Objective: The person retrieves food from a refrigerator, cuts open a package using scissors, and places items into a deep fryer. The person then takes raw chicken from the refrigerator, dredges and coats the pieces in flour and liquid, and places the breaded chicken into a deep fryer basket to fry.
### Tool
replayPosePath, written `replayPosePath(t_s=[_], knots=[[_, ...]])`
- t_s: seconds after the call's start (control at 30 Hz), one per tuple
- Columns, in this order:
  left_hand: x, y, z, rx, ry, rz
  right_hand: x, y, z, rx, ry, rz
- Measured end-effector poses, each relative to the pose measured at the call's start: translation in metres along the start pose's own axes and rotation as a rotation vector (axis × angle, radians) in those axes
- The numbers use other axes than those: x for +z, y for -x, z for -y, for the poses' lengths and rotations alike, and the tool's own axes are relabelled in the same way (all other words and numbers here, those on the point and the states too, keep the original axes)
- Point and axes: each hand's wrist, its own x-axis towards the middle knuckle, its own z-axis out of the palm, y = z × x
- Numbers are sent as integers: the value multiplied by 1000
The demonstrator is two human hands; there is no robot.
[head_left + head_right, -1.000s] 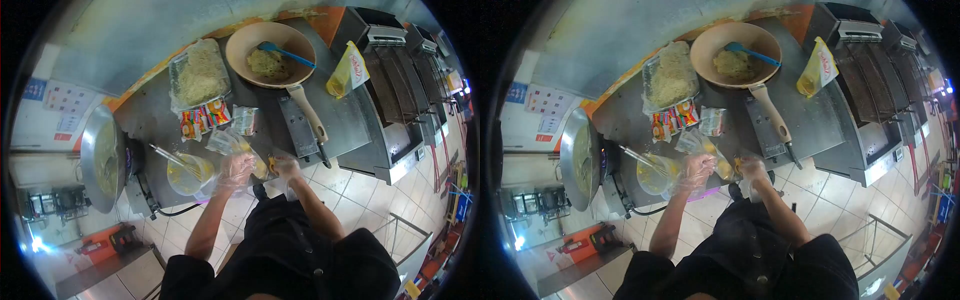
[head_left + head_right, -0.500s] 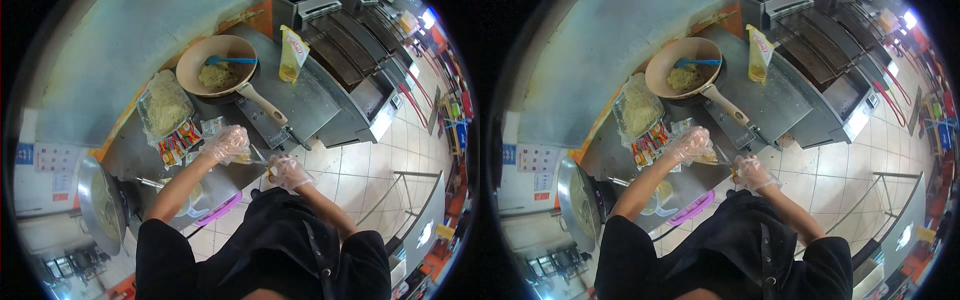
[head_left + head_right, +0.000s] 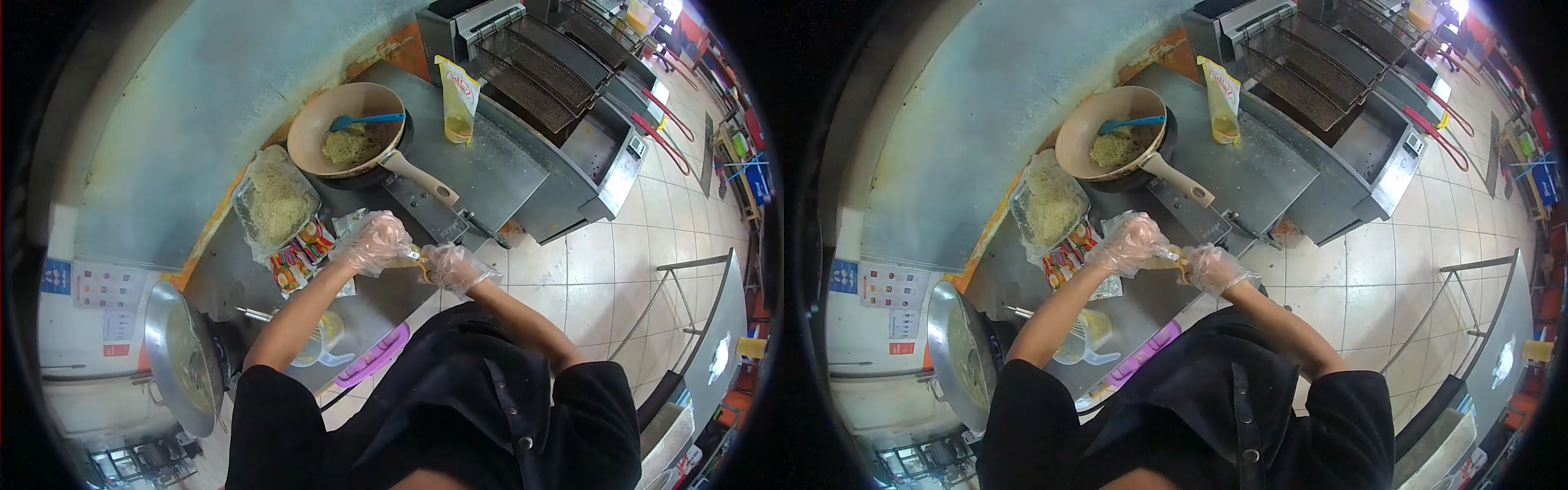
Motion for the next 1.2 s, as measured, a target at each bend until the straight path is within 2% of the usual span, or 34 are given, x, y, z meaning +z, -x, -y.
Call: replayPosePath(t_s=[0.1, 0.2, 0.3, 0.43, 0.53, 0.63, 0.7, 0.8, 0.9, 1.0, 1.1, 1.17, 1.2], knots=[[-11, 0, -8, -40, -61, 16, -15, -6, 12, 54, -14, 140], [-14, 4, -13, -94, -6, -3, -15, -6, 10, -56, 38, -2], [-10, 7, -8, -105, 46, -40, -20, -10, 16, -12, 2, 99], [-17, 4, -15, -117, 57, -58, -14, -15, 14, -54, -10, 32], [-27, 5, -19, -226, 305, -157, -5, -22, 16, -42, 3, 37], [-20, 5, -17, -158, 231, -170, 0, -23, 22, -53, 74, -49], [-20, 9, -18, -211, 301, -242, 12, -27, 19, -40, 85, -173], [-14, 10, -19, -245, 346, -341, 20, -39, 18, 28, -13, -20], [-11, 7, -21, -327, 395, -436, 11, -42, 22, 31, -1, -16], [-9, 9, -31, -479, 514, -502, 20, -48, 19, -17, -98, -123], [-6, 8, -38, -553, 568, -542, 2, -54, 28, 146, 53, 45], [4, 8, -38, -622, 664, -627, 10, -65, 27, 96, -18, 9], [0, 4, -39, -594, 584, -661, 12, -69, 25, 71, -53, -9]])
